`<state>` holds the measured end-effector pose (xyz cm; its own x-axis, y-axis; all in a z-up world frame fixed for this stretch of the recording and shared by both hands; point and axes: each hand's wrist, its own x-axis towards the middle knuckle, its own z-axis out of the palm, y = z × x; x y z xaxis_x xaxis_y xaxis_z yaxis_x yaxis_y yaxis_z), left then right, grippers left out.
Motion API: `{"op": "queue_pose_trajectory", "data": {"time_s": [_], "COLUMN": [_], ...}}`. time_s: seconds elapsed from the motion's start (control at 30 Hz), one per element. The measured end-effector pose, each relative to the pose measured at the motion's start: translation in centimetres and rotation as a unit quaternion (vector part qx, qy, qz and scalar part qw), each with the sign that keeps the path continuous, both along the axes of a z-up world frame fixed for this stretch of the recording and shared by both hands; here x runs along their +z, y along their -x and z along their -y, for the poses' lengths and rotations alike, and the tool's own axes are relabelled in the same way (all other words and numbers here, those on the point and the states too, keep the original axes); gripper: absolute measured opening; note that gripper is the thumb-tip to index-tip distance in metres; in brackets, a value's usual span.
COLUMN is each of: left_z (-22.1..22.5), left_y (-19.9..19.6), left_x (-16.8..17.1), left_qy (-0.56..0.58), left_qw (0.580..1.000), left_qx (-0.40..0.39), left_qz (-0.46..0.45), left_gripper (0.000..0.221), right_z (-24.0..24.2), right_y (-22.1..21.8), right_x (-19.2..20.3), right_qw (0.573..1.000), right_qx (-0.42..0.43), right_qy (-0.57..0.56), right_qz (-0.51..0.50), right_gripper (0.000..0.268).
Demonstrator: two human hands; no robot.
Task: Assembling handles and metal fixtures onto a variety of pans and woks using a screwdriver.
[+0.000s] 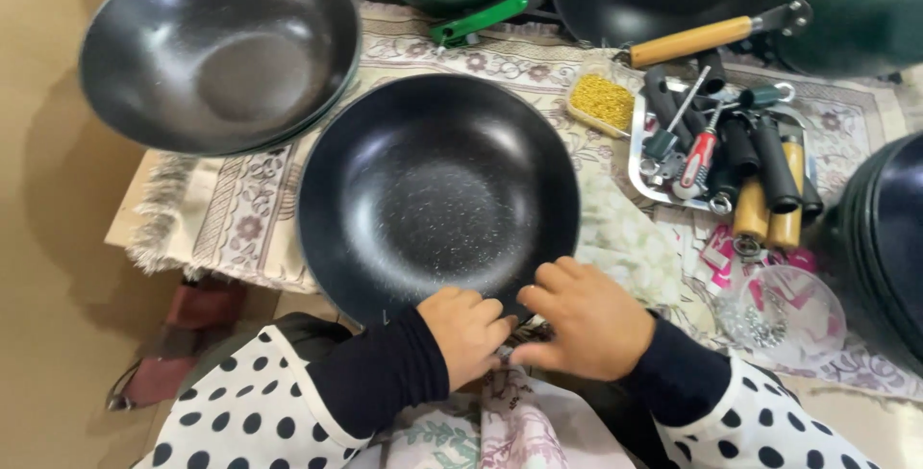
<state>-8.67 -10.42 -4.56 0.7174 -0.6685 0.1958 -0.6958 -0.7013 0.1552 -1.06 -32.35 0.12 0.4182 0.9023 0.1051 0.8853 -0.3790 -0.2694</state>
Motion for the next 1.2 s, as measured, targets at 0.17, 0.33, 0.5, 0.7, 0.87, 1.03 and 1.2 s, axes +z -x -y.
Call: {"op": "queue_pose_trajectory", "data": {"time_s": [0.17,0.33,0.5,0.7,0.87,1.03,1.2], "left_z": [-0.2,-0.6,0.1,1.7,2.3,2.4,2.2], "left_y": [-1.7,-3.1,-4.2,-5.3,-6.3,-7.1,-8.1], "left_x": [0.6,0.4,1.7,2.9,2.7,2.7,1.6], "left_qy": [-0.038,-0.047,-0.091,-0.122,-0.135,-0.131,-0.107], "left_qw": [0.998,0.996,0.981,0.966,0.964,0.968,0.974], "left_qx": [-0.021,-0.03,-0.032,-0.056,-0.056,-0.043,-0.046], "left_qz": [-0.038,-0.066,-0.171,-0.22,-0.224,-0.211,-0.194], "left_gripper": [0.058,0.066,0.091,0.102,0.106,0.109,0.101], "right_z": [1.3,3.4,5.2,5.4,5.9,5.8,5.2], "right_y": [-0.2,-3.1,-4.5,-5.1,-7.3,-9.1,-9.9], "right_x": [-0.4,-1.1,-1.9,-3.8,-3.6,-4.9,-5.5], "right_qw": [0.995,0.99,0.991,0.998,0.996,0.993,0.996], "right_qx": [-0.026,-0.042,-0.078,-0.03,-0.057,-0.048,-0.027], "right_qy": [0.066,0.004,0.107,0.051,0.04,-0.032,-0.044], "right_qz": [0.067,0.131,-0.017,0.016,0.053,0.102,0.068], "right_gripper": [0.045,0.006,0.059,0.033,0.042,0.032,0.032]}}
